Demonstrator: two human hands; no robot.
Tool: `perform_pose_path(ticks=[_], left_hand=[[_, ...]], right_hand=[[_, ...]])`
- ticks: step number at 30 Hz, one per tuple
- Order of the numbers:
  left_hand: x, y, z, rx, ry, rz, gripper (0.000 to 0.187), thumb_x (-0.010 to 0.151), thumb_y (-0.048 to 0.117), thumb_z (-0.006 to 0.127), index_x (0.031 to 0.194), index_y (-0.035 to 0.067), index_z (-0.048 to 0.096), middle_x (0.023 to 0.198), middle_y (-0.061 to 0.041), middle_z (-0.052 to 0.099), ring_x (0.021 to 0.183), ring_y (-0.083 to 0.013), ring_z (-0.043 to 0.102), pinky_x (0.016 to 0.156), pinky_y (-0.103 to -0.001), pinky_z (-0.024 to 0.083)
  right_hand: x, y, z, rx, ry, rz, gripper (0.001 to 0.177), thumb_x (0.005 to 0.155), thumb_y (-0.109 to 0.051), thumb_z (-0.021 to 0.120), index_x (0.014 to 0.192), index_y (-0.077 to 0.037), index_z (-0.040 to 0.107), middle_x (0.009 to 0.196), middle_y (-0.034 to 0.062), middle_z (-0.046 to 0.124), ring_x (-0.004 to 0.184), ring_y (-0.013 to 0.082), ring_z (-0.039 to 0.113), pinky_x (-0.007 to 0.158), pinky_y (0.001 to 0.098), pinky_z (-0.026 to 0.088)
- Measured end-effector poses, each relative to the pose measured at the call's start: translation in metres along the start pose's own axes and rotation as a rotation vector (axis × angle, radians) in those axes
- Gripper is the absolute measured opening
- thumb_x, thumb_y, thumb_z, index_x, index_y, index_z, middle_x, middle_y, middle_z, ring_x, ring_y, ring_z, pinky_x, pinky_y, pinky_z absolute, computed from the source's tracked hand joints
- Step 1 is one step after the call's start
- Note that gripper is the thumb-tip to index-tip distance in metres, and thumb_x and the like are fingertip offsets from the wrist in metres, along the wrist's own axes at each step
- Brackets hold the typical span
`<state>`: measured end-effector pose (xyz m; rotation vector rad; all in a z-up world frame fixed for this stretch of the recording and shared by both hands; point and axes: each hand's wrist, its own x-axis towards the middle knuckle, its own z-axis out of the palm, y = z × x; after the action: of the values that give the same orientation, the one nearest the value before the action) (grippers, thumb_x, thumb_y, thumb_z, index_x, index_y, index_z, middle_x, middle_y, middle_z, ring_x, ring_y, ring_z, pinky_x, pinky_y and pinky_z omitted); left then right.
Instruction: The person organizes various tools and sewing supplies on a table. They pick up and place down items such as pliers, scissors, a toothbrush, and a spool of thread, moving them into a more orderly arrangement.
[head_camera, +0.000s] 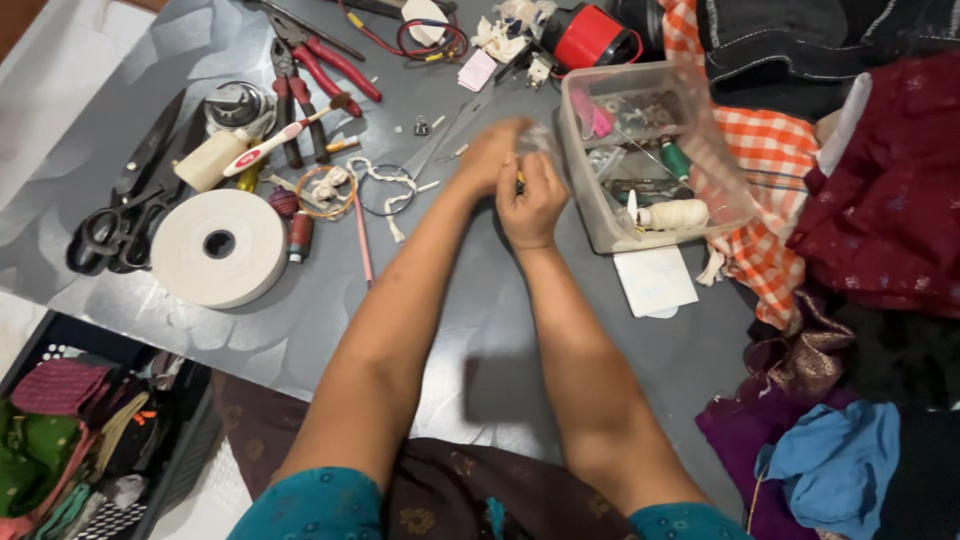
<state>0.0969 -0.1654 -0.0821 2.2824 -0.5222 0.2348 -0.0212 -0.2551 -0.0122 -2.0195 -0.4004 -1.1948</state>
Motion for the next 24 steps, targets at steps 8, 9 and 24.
perform_pose_path(ticks=[8, 9, 24], left_hand=[[-0.009, 0.075, -0.121, -0.253, 0.541, -0.156, 0.055, 0.07, 0.02, 0.084, 0.118, 0.009, 0.059, 0.111, -0.014, 0.073, 0.105, -0.0329, 0.072, 0.093, -0.041, 0.056], [0.001, 0.09, -0.118, -0.268, 0.541, -0.062, 0.062, 0.066, 0.023, 0.088, 0.117, 0.008, 0.058, 0.111, -0.015, 0.072, 0.104, -0.0325, 0.071, 0.092, -0.041, 0.056], [0.059, 0.232, 0.03, -0.162, 0.288, 0.354, 0.048, 0.071, 0.009, 0.078, 0.114, 0.006, 0.057, 0.102, -0.014, 0.066, 0.099, -0.0386, 0.066, 0.08, -0.049, 0.053]], right_hand=[[-0.005, 0.01, 0.022, 0.057, -0.035, 0.368, 0.031, 0.1, -0.014, 0.064, 0.077, 0.0, 0.052, 0.07, 0.0184, 0.055, 0.06, 0.0368, 0.054, 0.058, 0.0465, 0.041], [-0.008, 0.014, 0.024, 0.075, -0.054, 0.361, 0.027, 0.1, -0.015, 0.063, 0.08, 0.001, 0.054, 0.071, 0.0198, 0.056, 0.06, 0.0375, 0.054, 0.058, 0.046, 0.041], [0.003, 0.006, 0.017, -0.075, -0.153, 0.48, 0.036, 0.099, -0.028, 0.065, 0.077, -0.001, 0.057, 0.071, 0.0208, 0.062, 0.058, 0.0396, 0.056, 0.054, 0.0482, 0.042]])
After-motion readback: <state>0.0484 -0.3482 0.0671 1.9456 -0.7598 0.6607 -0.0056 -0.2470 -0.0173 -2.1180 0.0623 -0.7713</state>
